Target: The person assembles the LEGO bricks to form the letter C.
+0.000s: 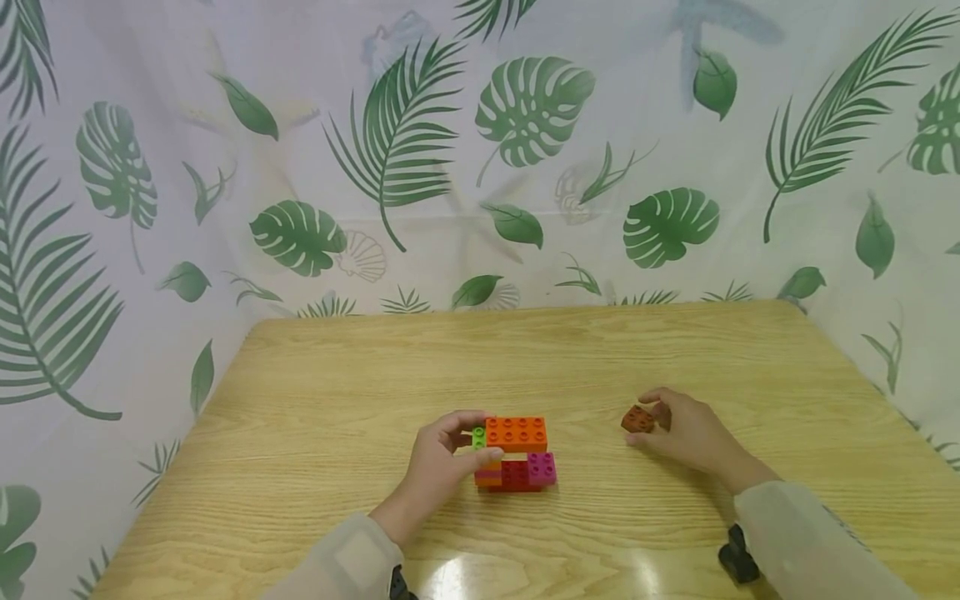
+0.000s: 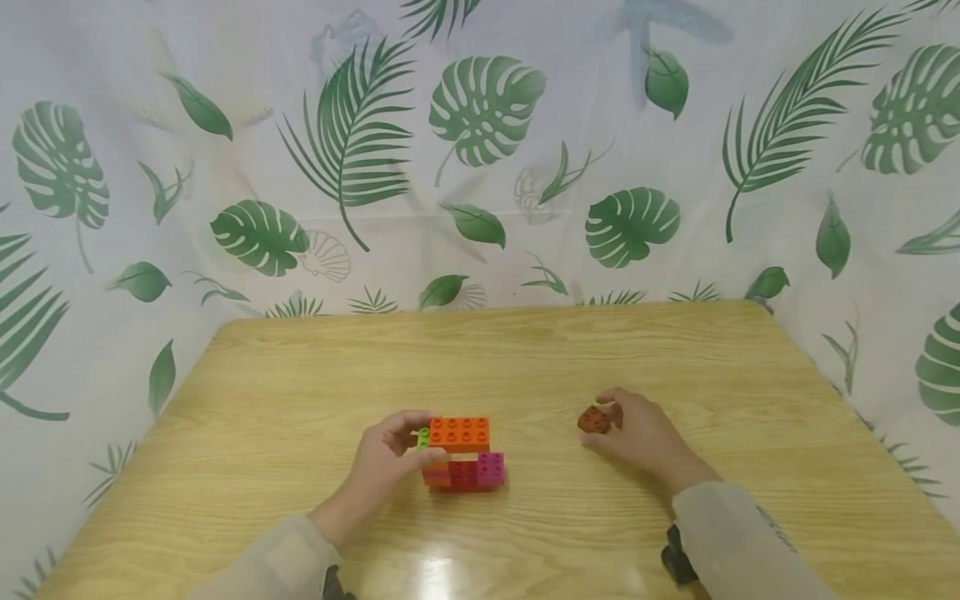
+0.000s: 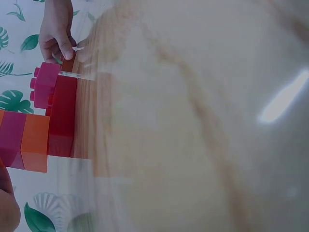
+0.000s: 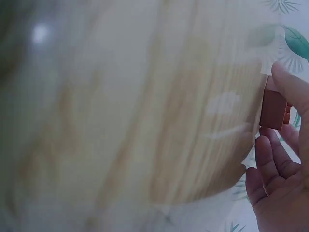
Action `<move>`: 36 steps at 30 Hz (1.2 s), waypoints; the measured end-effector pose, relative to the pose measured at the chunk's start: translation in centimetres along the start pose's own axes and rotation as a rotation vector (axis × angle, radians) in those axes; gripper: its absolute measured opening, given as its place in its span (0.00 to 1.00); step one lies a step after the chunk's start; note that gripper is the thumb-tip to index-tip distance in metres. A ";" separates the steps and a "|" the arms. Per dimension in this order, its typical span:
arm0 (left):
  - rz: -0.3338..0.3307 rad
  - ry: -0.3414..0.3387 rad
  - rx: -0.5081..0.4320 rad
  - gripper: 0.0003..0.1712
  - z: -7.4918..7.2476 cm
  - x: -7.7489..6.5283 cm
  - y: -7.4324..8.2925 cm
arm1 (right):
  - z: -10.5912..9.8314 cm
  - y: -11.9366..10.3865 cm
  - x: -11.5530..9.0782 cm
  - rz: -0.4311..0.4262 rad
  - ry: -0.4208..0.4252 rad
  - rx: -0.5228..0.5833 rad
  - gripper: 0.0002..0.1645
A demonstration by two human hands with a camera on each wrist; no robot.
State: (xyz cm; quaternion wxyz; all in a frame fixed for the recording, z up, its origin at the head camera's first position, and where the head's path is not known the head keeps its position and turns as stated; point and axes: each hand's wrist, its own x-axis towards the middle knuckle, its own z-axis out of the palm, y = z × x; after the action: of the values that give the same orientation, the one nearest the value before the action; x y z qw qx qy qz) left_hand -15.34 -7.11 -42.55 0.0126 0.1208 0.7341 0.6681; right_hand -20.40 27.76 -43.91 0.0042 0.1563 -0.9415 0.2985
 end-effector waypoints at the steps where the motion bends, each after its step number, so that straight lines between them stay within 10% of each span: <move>1: -0.001 0.000 0.001 0.21 0.0 0.0 0.0 | 0.0 0.0 0.0 0.012 -0.005 -0.001 0.39; 22: -0.025 -0.001 -0.014 0.21 0.1 -0.1 0.1 | 1.0 -4.8 0.7 -0.084 -0.006 0.081 0.24; 36: -0.019 0.000 -0.015 0.21 0.1 0.0 -0.2 | 2.9 -8.3 0.6 -0.312 -0.041 0.111 0.20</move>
State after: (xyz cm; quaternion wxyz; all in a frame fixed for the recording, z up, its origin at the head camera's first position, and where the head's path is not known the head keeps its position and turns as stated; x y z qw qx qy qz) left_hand -15.31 -7.05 -42.75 0.0198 0.1134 0.7304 0.6733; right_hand -18.23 19.53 -41.52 0.0226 0.3064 -0.8878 0.3426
